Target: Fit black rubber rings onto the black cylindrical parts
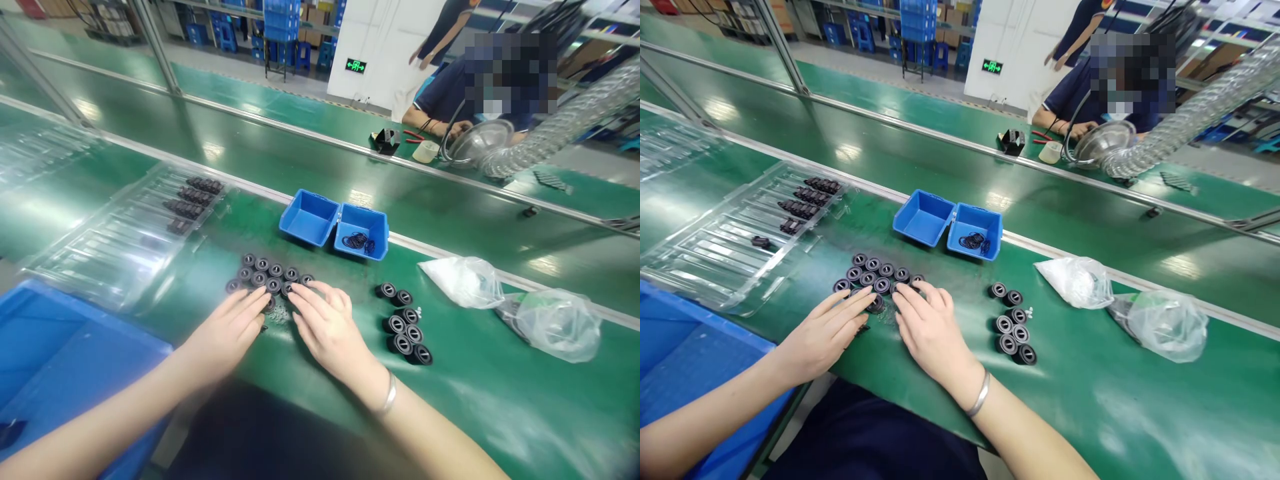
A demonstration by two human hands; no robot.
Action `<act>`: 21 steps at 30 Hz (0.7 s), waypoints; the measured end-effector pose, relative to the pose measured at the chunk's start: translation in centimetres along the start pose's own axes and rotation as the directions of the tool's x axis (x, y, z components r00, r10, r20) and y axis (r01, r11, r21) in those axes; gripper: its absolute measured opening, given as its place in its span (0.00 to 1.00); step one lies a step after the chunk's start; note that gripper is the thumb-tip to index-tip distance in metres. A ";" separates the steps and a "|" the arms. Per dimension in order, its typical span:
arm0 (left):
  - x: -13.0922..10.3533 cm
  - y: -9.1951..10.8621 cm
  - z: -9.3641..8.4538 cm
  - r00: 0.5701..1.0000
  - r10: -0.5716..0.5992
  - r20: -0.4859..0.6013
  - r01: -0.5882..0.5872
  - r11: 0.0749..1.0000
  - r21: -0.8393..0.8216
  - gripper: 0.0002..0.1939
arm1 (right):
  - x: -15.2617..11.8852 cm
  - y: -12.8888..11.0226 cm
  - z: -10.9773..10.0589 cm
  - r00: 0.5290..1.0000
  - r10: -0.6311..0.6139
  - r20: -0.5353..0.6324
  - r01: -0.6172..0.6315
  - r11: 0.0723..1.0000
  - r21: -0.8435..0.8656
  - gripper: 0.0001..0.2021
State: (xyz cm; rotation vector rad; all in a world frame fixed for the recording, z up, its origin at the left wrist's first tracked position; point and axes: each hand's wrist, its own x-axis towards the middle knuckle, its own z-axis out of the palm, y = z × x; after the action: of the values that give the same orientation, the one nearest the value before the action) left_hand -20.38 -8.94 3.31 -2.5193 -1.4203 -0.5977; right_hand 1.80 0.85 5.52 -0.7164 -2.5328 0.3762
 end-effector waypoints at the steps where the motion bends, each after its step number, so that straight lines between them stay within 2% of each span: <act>1: 0.1 -0.2 0.1 1.000 0.010 0.010 -0.010 1.000 -0.013 0.12 | 0.4 -0.1 0.2 0.999 -0.031 0.022 0.032 0.998 -0.047 0.17; 5: 0.4 -0.8 0.7 0.997 0.038 0.061 -0.037 0.999 -0.023 0.12 | 1.4 0.0 1.4 0.991 -0.095 0.089 0.105 0.988 -0.111 0.18; 10: 0.5 -1.2 1.1 0.995 0.045 0.090 -0.043 0.999 -0.019 0.14 | 1.6 0.1 2.3 0.989 -0.102 0.109 0.114 0.987 -0.116 0.18; 15: 0.9 -1.3 0.6 0.999 0.028 0.046 -0.026 0.999 -0.026 0.15 | 1.8 -0.1 1.6 0.987 -0.126 0.100 0.140 0.980 -0.142 0.18; 18: 0.9 -0.8 0.1 1.000 0.020 -0.002 -0.020 0.997 -0.075 0.14 | 1.5 0.6 -0.5 0.999 -0.017 0.044 0.027 0.972 -0.232 0.18; 20: 0.6 -0.1 -0.2 0.998 0.061 -0.008 -0.061 0.990 -0.125 0.14 | 0.6 1.7 -2.4 0.988 0.147 -0.044 -0.153 0.921 -0.357 0.17; 21: 0.4 0.2 -0.3 0.997 0.080 0.001 -0.079 0.987 -0.143 0.14 | 0.1 2.6 -3.2 0.968 0.234 -0.093 -0.250 0.867 -0.430 0.17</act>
State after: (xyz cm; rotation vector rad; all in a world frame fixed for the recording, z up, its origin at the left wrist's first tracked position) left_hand -20.04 -8.83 3.77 -2.6754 -1.3161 -0.7007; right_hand 4.47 3.41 7.30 -1.2059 -2.5178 -0.1426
